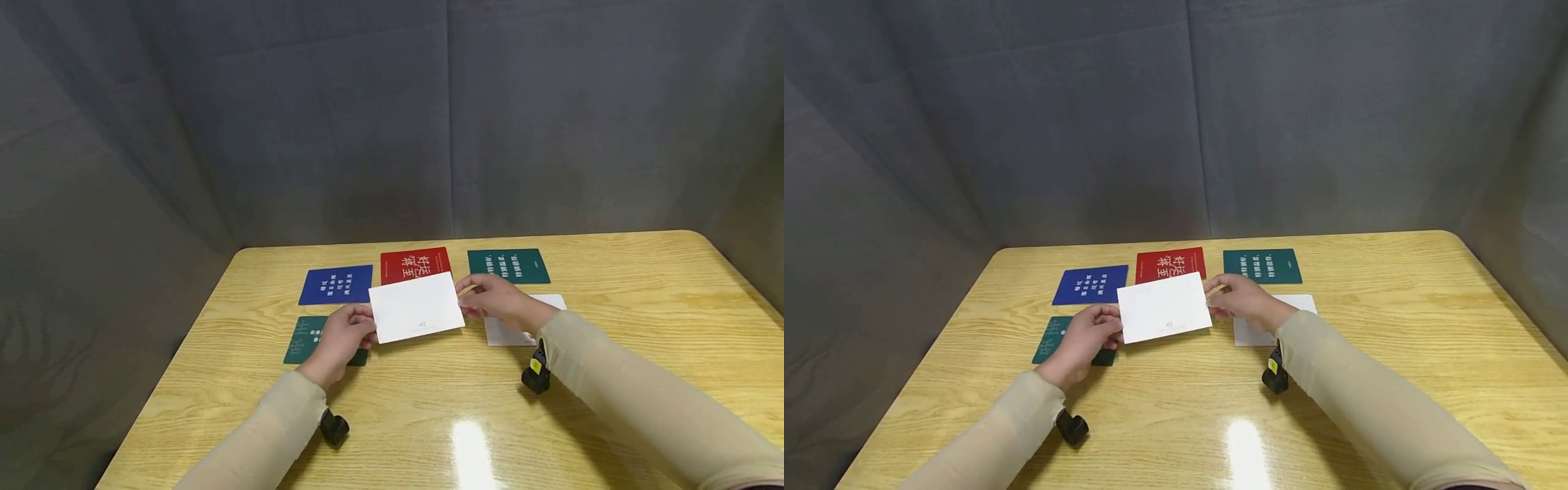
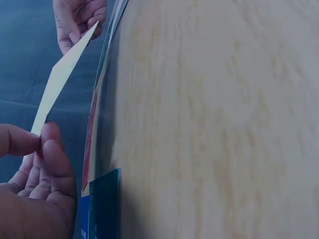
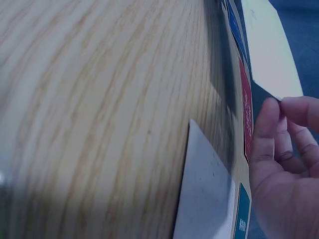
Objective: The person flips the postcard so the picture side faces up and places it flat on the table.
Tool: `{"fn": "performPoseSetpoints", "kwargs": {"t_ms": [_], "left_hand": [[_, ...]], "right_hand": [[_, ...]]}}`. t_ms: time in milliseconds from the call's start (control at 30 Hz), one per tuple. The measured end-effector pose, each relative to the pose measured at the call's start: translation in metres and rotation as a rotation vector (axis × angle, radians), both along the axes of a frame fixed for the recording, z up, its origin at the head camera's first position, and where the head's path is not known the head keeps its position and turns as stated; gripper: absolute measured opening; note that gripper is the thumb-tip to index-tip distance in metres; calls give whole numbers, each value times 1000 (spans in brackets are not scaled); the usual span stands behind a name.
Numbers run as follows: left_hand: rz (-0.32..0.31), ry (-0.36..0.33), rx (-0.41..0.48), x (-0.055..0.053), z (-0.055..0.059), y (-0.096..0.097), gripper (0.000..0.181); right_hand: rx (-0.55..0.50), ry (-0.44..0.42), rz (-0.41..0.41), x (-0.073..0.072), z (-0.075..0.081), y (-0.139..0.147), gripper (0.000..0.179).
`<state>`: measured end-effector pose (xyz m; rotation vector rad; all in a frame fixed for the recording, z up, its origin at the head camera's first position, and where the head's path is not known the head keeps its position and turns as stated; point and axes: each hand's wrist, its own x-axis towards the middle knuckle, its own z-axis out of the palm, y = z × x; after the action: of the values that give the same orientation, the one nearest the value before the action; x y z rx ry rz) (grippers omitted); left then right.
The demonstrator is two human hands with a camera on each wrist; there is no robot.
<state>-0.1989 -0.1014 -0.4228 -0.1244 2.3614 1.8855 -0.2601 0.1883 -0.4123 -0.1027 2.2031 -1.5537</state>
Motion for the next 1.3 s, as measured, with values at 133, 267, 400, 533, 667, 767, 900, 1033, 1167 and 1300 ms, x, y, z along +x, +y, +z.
{"fn": "performPoseSetpoints", "kwargs": {"t_ms": [133, 267, 400, 533, 667, 767, 900, 1033, 1167, 1300], "left_hand": [[-10, 7, 1, -2, 3, -1, 17], [-18, 8, -4, -4, 7, -2, 17], [-17, -5, -6, -5, 8, -3, 15], [-29, -7, -21, -6, 8, -3, 15], [-35, 8, -37, -5, 8, -3, 14], [-34, 18, -50, -5, 9, -3, 12], [-35, 27, -68, -5, 8, -2, 11], [-41, 33, -70, -6, 8, -2, 11], [-38, 29, -58, -8, 10, -1, 10], [-36, 27, -30, -10, 9, 0, 10]], "right_hand": [[-15, -10, 2, 0, 1, 1, 27], [0, -18, 15, 1, 0, 2, 23], [-4, -17, 34, 2, -2, 3, 20], [-14, -17, 39, 3, -2, 4, 19], [-13, -11, 39, 3, -2, 4, 18], [-11, -9, 34, 4, -1, 4, 15], [-12, -6, 43, 5, -2, 4, 13], [-19, 2, 47, 4, -3, 5, 13], [-21, 22, 45, 4, -3, 6, 12], [-19, 31, 35, 4, -3, 7, 10]]}}
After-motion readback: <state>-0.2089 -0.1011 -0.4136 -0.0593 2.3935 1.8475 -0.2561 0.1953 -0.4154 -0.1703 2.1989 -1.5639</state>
